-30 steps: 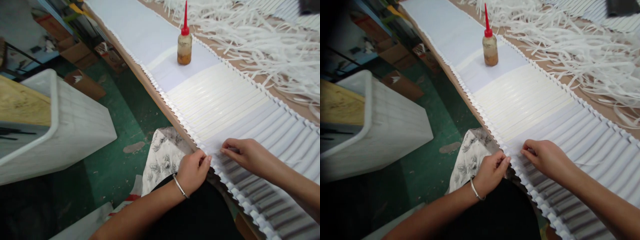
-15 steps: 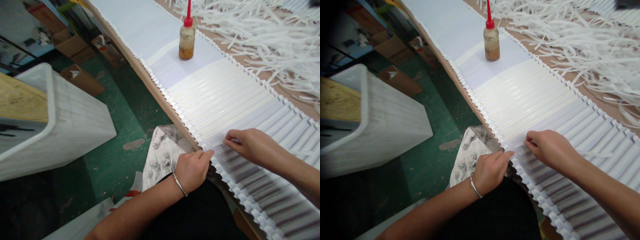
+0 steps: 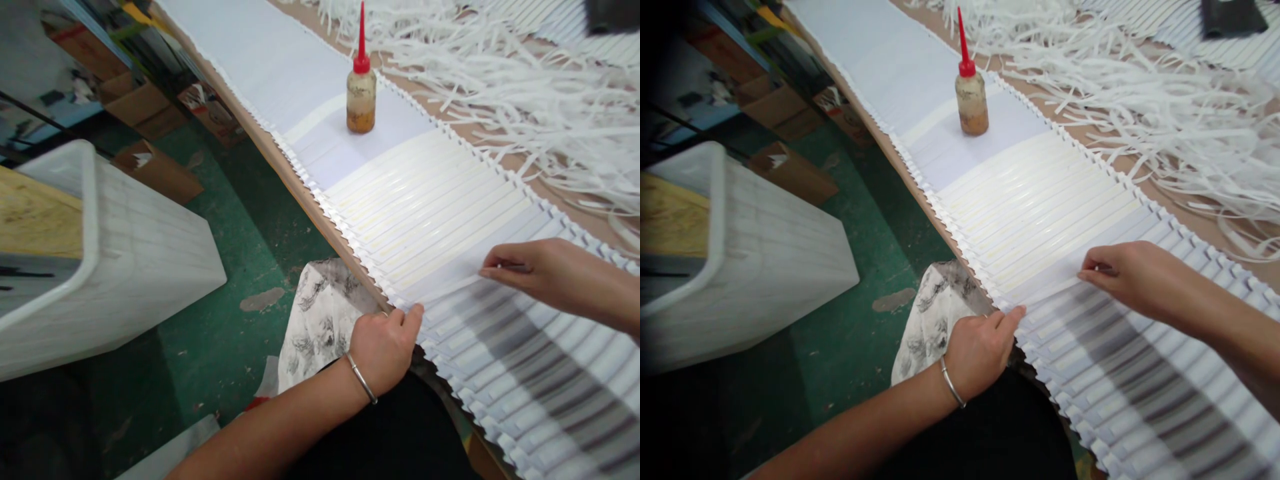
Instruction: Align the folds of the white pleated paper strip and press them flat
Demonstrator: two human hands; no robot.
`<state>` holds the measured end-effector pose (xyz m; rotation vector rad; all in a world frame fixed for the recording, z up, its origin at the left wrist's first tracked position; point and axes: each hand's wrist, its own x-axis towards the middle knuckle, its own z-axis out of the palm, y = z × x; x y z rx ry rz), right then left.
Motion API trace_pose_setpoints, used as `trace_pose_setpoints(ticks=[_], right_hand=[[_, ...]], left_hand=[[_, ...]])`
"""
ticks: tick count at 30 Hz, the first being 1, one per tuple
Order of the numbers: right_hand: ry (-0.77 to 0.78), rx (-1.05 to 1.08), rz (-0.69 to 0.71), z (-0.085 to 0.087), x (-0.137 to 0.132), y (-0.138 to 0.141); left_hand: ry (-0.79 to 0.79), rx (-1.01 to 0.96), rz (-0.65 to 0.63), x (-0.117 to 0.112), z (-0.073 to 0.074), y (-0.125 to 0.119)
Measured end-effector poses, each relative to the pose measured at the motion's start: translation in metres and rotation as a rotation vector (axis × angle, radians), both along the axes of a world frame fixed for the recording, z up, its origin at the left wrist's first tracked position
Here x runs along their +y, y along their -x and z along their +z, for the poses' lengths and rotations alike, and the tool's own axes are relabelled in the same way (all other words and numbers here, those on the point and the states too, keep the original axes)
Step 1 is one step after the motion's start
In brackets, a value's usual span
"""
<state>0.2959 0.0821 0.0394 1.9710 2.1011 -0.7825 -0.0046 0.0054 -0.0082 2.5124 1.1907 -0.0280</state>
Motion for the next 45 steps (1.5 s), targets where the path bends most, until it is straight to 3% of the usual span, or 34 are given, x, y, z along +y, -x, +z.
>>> trace_pose_setpoints(ticks=[4, 7, 17, 24, 27, 35, 45], right_hand=[[-0.079, -0.054, -0.073, 0.000, 0.023, -0.068], [-0.094, -0.084, -0.115, -0.004, 0.033, -0.092], [-0.061, -0.117, -0.163, -0.012, 0.042, -0.081], [-0.123, -0.111, -0.135, -0.033, 0.040, -0.090], [-0.139, -0.091, -0.134, -0.037, 0.042, -0.099], [-0.178, -0.053, -0.193, -0.029, 0.057, -0.142], [-0.185, 0.004, -0.211, -0.040, 0.060, -0.149]], left_hand=[[0.013, 0.009, 0.002, 0.001, 0.000, 0.000], [-0.002, 0.012, 0.006, 0.001, -0.001, 0.000], [-0.022, -0.012, 0.010, 0.002, -0.004, 0.001], [-0.023, -0.012, 0.009, 0.002, -0.005, 0.002], [-0.020, -0.007, 0.016, 0.002, -0.003, 0.001], [-0.025, -0.017, 0.028, 0.002, -0.002, 0.001], [-0.044, -0.029, 0.029, 0.002, -0.002, 0.002]])
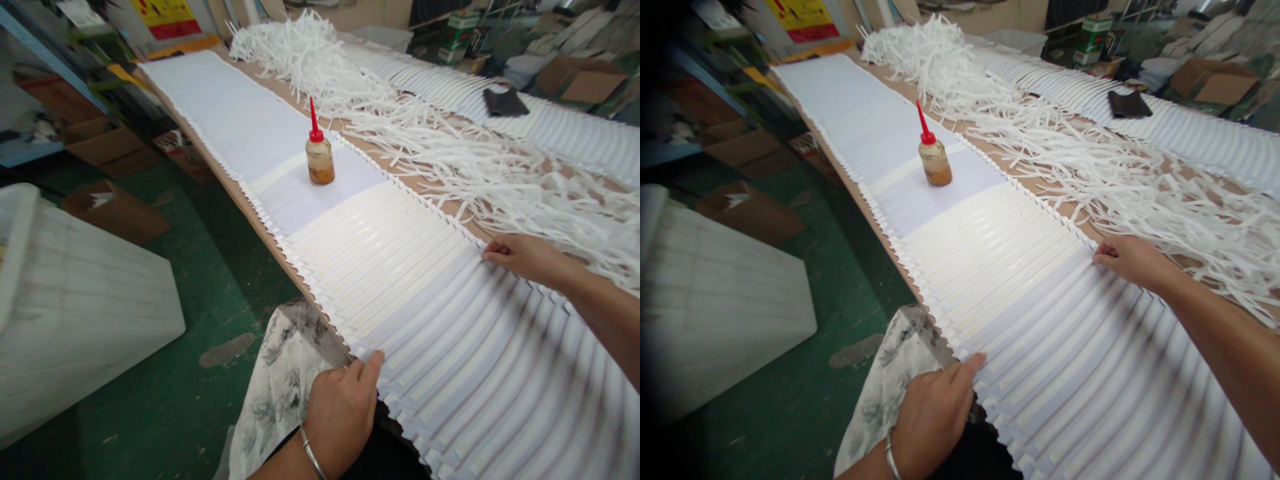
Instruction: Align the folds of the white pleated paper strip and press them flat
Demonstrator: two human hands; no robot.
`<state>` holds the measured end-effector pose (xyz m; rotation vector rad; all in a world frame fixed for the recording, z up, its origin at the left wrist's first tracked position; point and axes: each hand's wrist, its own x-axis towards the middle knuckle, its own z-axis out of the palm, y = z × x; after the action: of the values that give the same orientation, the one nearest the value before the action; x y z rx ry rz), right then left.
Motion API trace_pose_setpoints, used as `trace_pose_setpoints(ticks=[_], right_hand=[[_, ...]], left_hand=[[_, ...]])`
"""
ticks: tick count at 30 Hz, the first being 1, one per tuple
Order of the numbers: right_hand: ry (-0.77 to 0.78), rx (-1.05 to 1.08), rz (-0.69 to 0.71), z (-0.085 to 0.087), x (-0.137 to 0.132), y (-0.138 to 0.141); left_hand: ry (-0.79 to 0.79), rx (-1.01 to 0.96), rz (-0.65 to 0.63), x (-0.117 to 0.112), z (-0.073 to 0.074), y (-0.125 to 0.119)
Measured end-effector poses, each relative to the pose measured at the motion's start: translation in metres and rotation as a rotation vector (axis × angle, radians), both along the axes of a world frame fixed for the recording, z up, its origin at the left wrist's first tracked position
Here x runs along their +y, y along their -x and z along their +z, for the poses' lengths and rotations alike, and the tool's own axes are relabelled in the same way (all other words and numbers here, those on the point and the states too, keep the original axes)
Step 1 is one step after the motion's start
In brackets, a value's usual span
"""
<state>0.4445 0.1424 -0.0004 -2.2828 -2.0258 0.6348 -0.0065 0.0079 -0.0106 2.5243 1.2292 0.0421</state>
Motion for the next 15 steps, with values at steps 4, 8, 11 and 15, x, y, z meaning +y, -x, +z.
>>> trace_pose_setpoints(ticks=[4, 8, 11, 15], right_hand=[[-0.022, -0.023, -0.017, -0.006, 0.003, 0.000], [-0.021, -0.051, -0.044, -0.015, 0.009, 0.001], [-0.026, -0.072, -0.071, -0.016, 0.009, -0.002], [-0.102, -0.157, -0.179, -0.007, 0.006, -0.011]], left_hand=[[-0.006, -0.018, 0.008, -0.001, -0.001, -0.001], [-0.005, -0.038, 0.009, -0.001, 0.000, -0.001], [-0.002, -0.036, 0.003, 0.000, 0.000, 0.001], [0.016, -0.046, -0.031, 0.004, -0.001, 0.006]])
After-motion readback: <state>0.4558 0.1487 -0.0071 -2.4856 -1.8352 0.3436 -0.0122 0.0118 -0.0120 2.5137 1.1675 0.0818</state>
